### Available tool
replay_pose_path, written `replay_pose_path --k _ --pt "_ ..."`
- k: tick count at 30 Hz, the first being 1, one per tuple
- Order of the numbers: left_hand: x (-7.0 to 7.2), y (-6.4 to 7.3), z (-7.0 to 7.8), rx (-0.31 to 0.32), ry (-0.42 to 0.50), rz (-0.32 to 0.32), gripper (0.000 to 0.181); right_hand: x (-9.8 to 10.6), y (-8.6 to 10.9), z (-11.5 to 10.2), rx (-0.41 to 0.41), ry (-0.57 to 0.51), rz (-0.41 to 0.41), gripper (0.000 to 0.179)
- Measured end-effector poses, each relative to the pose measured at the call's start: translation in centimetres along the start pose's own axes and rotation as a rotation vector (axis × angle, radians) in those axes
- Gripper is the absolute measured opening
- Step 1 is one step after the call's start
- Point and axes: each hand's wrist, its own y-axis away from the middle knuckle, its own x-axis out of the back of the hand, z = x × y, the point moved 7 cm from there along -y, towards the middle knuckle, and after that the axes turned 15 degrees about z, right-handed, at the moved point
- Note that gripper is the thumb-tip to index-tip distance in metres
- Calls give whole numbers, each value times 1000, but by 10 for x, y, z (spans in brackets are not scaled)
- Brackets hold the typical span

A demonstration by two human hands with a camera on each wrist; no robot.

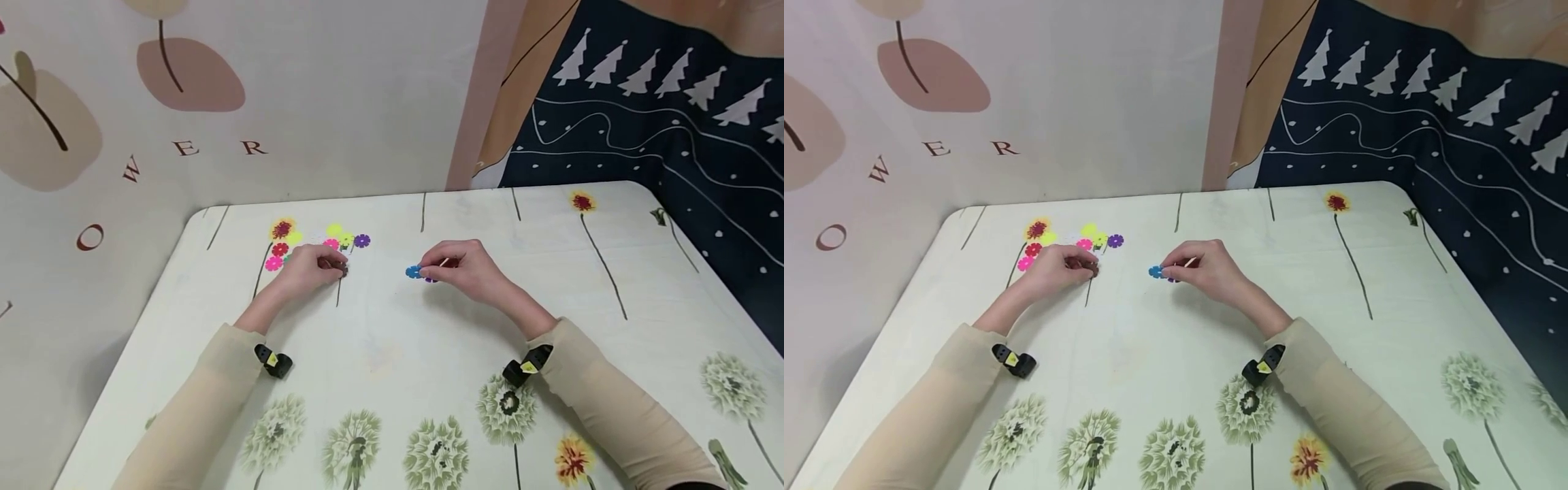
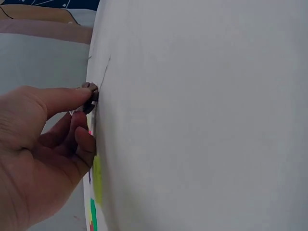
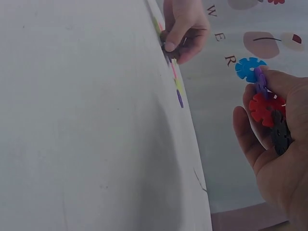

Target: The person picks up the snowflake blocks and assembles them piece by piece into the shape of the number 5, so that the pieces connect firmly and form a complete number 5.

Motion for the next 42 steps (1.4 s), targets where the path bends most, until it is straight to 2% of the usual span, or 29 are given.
replay_pose_path --k 4,7,11,15,22,29,34,42 --pt "0 0 5 36 56 26 16 1 0 2 6 7 -4 6" --pt "-1 1 13 85 148 21 17 0 0 3 5 5 -9 6" --pt "-8 5 30 123 279 -37 19 0 1 3 4 -3 -7 6" --pt "-18 10 47 126 400 -99 18 -3 1 3 6 -18 3 6" --pt "-33 19 64 152 580 -174 18 -12 1 5 -9 0 -10 5" --pt "-39 21 76 154 634 -198 19 -10 2 2 11 1 10 6" --pt "-42 22 76 157 636 -202 19 -11 5 3 26 3 19 6" --pt "-42 24 78 122 623 -219 19 -12 6 3 36 -12 24 6"
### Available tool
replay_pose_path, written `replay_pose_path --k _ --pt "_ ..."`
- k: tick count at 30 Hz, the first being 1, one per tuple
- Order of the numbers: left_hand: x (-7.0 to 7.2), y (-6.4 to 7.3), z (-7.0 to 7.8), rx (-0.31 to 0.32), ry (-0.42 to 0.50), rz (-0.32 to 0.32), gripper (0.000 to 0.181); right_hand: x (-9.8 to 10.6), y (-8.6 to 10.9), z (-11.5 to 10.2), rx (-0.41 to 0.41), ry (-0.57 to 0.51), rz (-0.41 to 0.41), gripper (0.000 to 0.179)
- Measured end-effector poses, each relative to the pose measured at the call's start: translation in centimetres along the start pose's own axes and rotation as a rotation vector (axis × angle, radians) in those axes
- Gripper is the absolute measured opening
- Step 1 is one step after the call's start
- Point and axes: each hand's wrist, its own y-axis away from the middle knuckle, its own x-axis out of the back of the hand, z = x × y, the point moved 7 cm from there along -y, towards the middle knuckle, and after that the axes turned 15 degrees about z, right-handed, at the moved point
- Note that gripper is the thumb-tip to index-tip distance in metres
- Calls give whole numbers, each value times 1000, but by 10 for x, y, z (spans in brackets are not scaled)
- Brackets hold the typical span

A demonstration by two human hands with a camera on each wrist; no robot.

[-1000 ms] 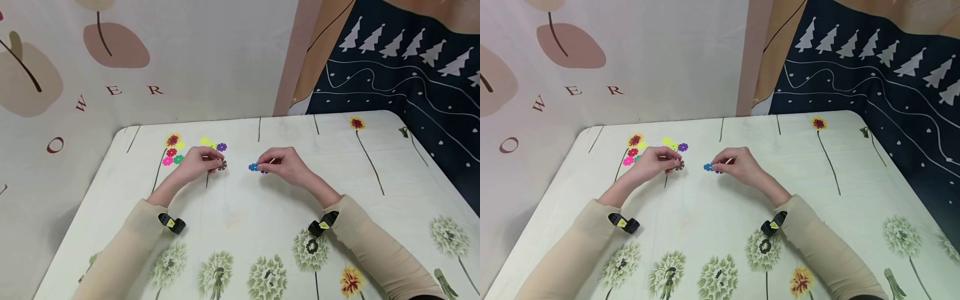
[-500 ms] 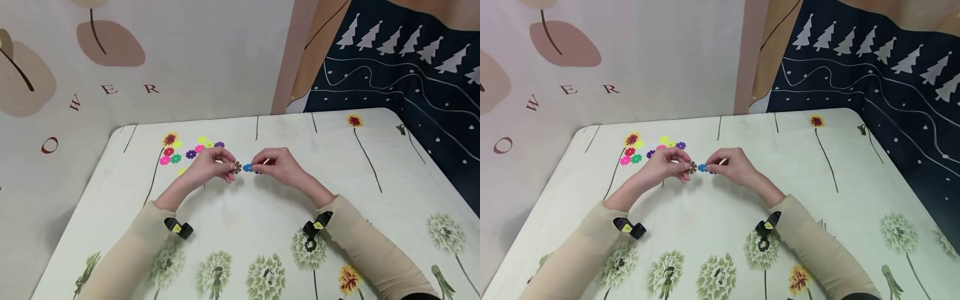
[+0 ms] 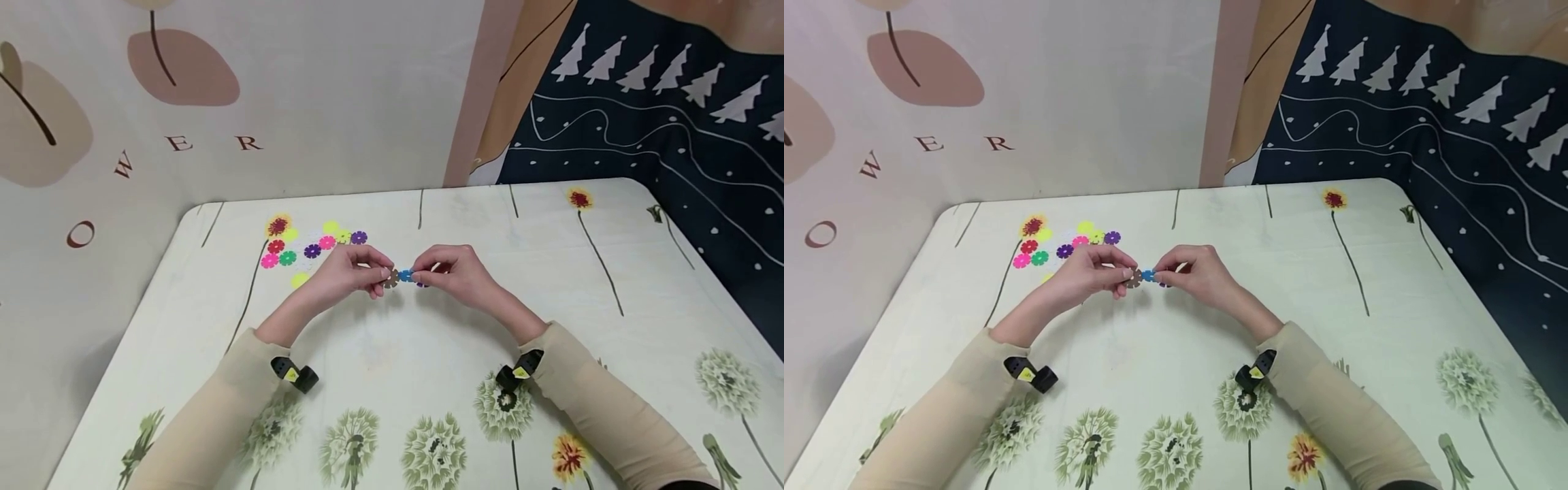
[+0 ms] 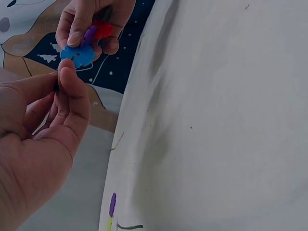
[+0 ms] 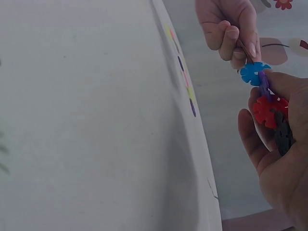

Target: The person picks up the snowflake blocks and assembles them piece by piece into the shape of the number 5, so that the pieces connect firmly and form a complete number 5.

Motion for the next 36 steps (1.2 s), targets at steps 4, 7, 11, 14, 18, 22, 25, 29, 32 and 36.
replay_pose_path --k 4,7,11,14,18,22,25,29,32,36 --pt "-1 0 0 6 -1 -1 19 -1 1 -1 6 3 -9 5" --pt "-1 2 0 2 -6 -1 18 -1 1 -1 12 11 -12 6" --pt "-3 4 1 -4 -11 -6 18 -2 2 -1 17 9 -18 6" --pt "-4 4 2 -5 -14 -6 18 -2 2 -2 29 3 -21 6" --pt "-5 4 2 -2 -19 1 17 -3 2 -5 55 -7 -20 7" --pt "-5 4 3 17 -4 7 17 -4 3 -7 84 -18 -15 8" --pt "-6 4 2 38 36 9 17 -4 3 -10 107 -29 -12 9" --pt "-8 4 1 48 77 -2 15 -5 4 -13 123 -40 -6 9" --pt "-9 4 0 54 89 -7 13 -4 5 -14 126 -43 1 9" --pt "-11 4 -1 79 106 -6 12 -4 6 -16 153 -59 2 10"
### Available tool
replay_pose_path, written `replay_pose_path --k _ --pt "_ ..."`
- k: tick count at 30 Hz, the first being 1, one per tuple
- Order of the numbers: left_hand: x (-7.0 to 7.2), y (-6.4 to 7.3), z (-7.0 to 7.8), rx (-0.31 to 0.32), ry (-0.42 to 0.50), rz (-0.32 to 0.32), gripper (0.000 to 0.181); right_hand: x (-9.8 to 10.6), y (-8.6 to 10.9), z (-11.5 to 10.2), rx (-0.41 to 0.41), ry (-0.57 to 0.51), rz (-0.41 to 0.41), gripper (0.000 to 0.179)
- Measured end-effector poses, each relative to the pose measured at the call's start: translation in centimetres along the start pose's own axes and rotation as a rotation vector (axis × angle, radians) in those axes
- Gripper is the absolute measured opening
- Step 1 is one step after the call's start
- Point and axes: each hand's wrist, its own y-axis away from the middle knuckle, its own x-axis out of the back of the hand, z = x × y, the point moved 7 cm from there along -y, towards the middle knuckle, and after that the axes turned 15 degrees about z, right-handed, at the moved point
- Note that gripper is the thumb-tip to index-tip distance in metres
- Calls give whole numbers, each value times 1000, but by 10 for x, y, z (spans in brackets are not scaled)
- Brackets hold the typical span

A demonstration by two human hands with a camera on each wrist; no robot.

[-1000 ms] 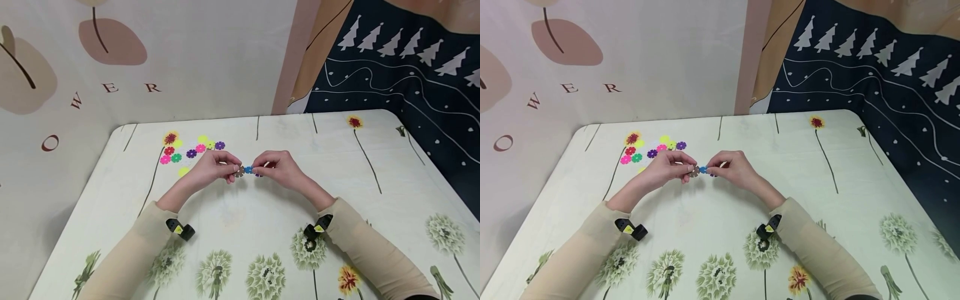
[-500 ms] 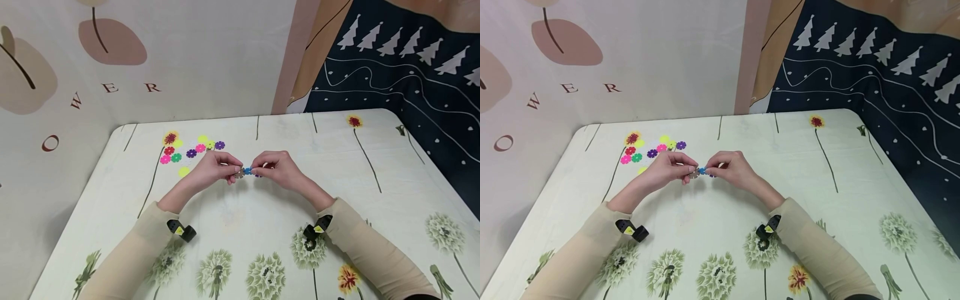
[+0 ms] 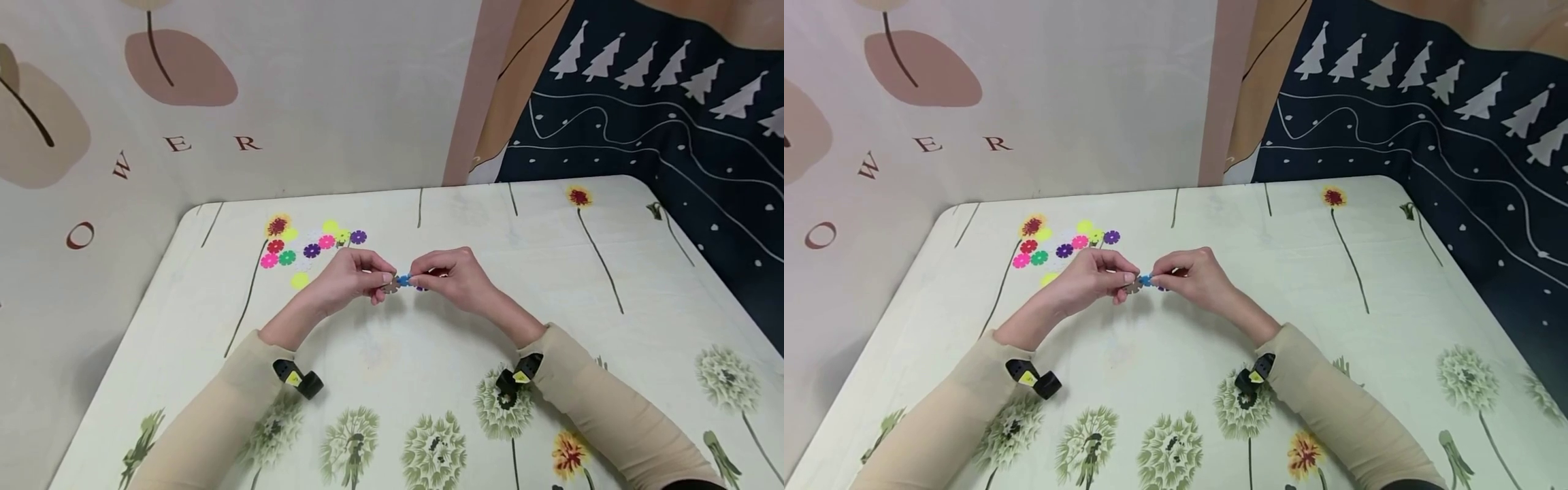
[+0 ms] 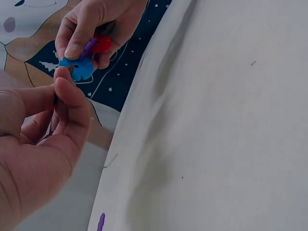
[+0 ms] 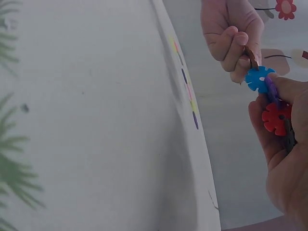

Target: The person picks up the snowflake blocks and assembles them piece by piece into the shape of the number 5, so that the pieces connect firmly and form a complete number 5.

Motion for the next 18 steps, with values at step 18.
replay_pose_path --k 18 --pt "3 0 2 -14 -36 11 20 2 -3 4 -34 14 16 8"
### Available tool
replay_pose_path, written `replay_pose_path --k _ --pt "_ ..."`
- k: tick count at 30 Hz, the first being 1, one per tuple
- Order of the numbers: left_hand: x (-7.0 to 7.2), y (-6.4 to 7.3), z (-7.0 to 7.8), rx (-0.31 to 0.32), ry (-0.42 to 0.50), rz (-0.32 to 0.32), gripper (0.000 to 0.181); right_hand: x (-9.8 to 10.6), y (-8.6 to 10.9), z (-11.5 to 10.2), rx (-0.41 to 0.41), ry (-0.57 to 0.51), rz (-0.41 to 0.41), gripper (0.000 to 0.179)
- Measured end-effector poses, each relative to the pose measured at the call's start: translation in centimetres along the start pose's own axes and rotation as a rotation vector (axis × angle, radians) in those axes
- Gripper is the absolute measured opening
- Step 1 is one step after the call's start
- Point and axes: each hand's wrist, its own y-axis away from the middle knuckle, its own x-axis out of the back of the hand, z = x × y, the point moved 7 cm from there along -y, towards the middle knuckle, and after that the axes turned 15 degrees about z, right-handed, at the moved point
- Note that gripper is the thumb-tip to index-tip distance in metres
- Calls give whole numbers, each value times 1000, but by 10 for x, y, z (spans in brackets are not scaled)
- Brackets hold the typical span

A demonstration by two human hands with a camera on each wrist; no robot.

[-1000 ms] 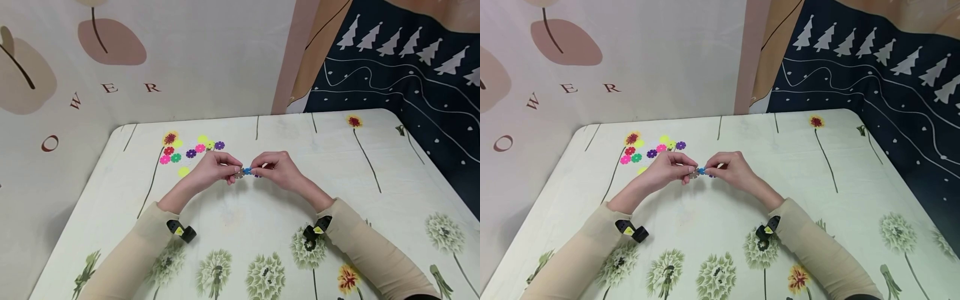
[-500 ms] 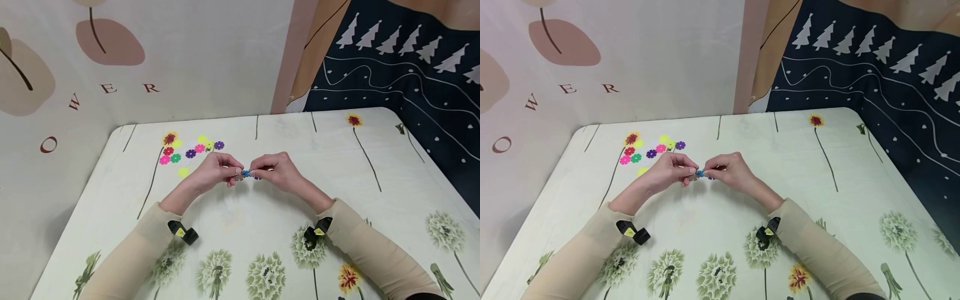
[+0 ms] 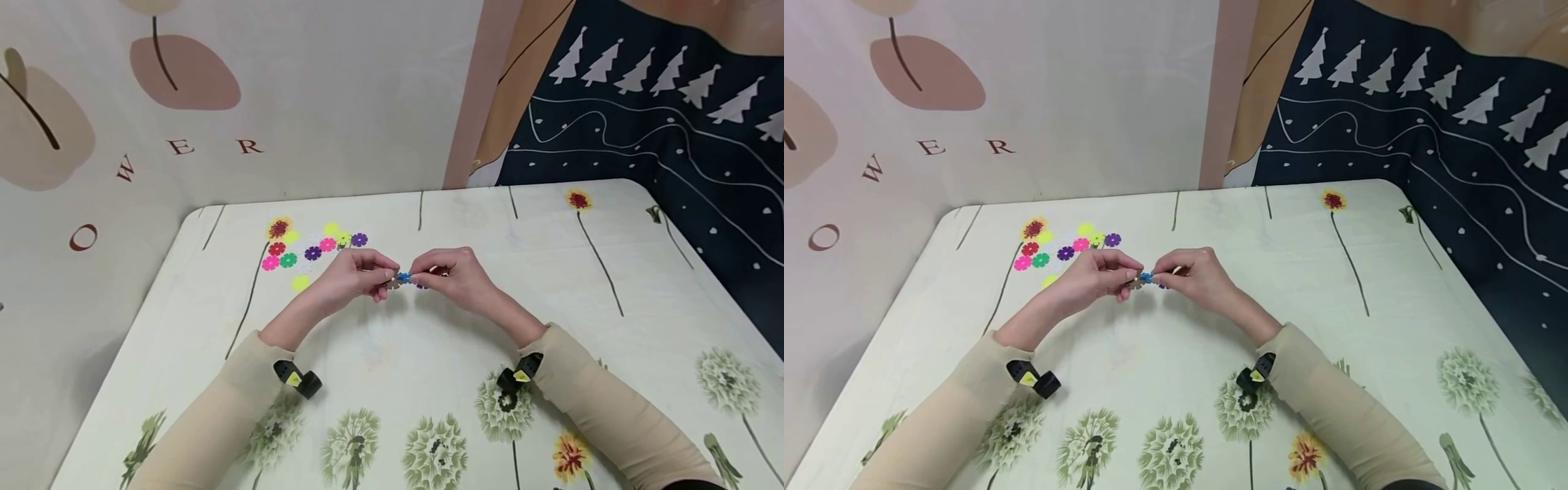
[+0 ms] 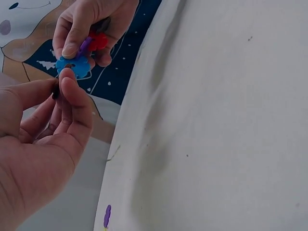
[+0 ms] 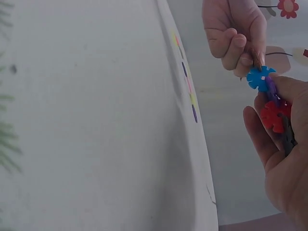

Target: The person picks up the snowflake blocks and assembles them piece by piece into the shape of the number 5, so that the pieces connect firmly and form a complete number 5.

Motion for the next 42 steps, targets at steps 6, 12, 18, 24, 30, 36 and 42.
replay_pose_path --k 6,12,18,24,30,36,42 --pt "1 0 -2 -2 16 1 23 4 1 8 -111 -40 4 6" --pt "1 0 -3 8 36 13 22 4 3 13 -157 -61 1 7" --pt "2 1 -3 12 52 24 22 6 3 13 -191 -45 13 9" --pt "3 0 -4 17 46 36 21 9 4 15 -232 -32 29 23" --pt "3 0 -7 21 56 37 21 9 4 16 -257 -40 35 23" --pt "6 -1 -9 30 59 72 20 10 6 19 -318 -37 34 18" --pt "7 -1 -10 38 83 66 24 8 7 25 -346 -13 8 16"
